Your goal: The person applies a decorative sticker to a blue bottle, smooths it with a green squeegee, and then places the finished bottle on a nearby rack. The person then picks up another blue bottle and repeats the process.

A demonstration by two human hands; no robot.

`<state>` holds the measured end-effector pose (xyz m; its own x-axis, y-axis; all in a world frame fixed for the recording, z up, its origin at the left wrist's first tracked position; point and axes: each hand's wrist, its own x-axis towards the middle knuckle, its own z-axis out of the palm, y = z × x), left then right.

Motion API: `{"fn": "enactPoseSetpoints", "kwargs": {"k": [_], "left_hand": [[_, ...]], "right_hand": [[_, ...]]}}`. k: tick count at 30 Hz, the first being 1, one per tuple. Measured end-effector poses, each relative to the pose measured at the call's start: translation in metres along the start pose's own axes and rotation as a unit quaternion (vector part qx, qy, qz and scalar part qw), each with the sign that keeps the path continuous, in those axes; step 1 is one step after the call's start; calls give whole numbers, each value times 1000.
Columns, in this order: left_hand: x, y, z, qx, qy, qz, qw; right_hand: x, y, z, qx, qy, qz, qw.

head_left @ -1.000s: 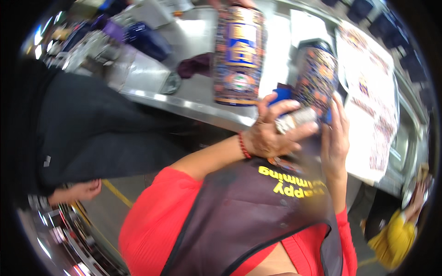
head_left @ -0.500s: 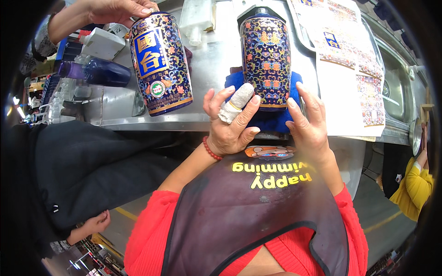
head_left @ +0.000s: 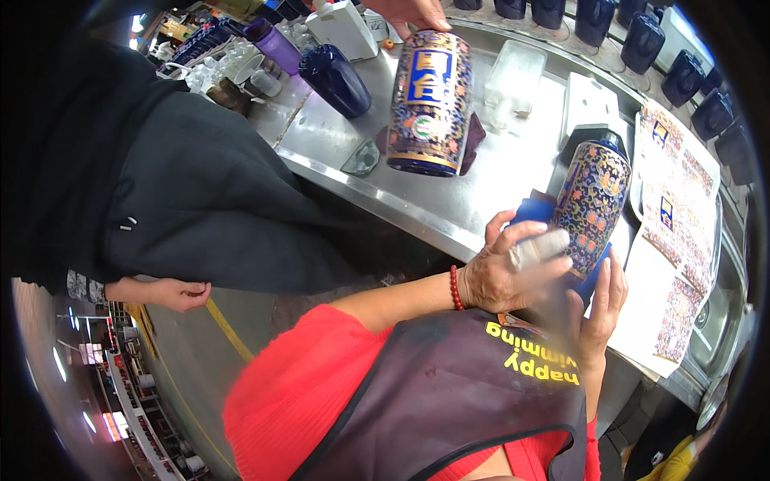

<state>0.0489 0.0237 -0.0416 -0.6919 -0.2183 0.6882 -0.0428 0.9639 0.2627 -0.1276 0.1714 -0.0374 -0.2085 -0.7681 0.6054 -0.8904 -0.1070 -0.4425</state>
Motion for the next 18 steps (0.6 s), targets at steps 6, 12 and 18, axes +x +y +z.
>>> {"fn": "enactPoseSetpoints", "kwargs": {"k": [6,12,18], "left_hand": [[11,-9,7,-4,-61,-73,995],[6,-3,-3,15,-47,-29,998],[1,-3,-1,39,-47,-18,998]], "right_hand": [[-7,6,4,-1,2,81,997],[-8,-1,0,-4,49,18,999],[-3,-3,5,-6,42,4,999]]}}
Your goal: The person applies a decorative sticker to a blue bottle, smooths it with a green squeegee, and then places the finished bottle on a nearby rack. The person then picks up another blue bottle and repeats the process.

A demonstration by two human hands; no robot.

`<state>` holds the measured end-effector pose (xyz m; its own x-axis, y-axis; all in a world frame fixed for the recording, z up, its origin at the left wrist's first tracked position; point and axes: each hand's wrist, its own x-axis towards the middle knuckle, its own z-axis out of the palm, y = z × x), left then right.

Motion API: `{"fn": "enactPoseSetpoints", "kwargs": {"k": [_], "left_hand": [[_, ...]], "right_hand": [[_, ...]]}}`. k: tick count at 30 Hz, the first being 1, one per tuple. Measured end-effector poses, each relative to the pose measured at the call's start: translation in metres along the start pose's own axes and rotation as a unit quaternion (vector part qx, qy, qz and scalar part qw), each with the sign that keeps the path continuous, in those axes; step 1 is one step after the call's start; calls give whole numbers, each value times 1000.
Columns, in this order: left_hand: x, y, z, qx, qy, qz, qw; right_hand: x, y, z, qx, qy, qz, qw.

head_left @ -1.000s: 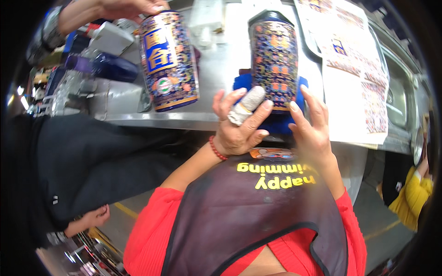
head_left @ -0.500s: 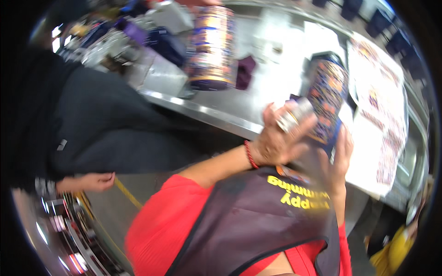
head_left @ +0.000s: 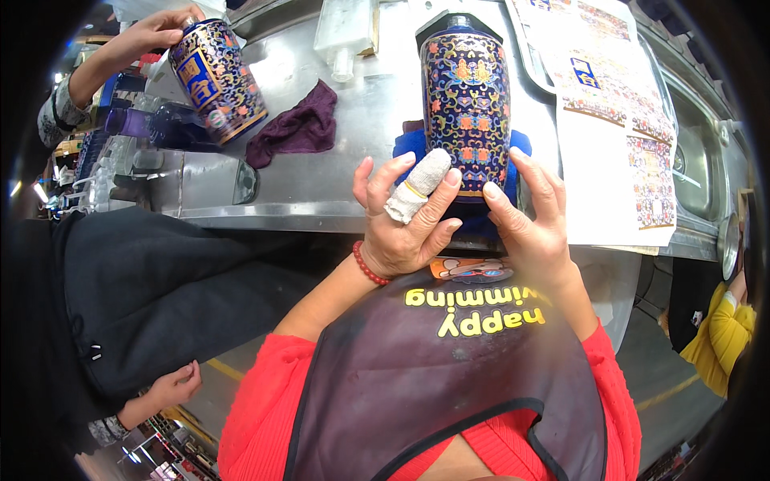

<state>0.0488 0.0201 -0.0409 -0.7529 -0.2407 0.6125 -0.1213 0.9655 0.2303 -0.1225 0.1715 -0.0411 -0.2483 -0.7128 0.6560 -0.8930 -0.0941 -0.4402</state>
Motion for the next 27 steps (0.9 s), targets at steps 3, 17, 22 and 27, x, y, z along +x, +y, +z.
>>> {"fn": "enactPoseSetpoints", "kwargs": {"k": [3,17,22,27], "left_hand": [[2,0,0,4,6,10,1000],[9,-9,2,9,32,59,998],[15,-10,-1,7,28,84,996],[21,-15,-7,-27,-16,19,999]], "right_hand": [[0,2,-1,4,-7,-4,1000],[11,1,-6,-2,-31,-28,999],[12,3,-8,2,-34,-45,998],[18,8,-14,-8,-55,-9,998]]}}
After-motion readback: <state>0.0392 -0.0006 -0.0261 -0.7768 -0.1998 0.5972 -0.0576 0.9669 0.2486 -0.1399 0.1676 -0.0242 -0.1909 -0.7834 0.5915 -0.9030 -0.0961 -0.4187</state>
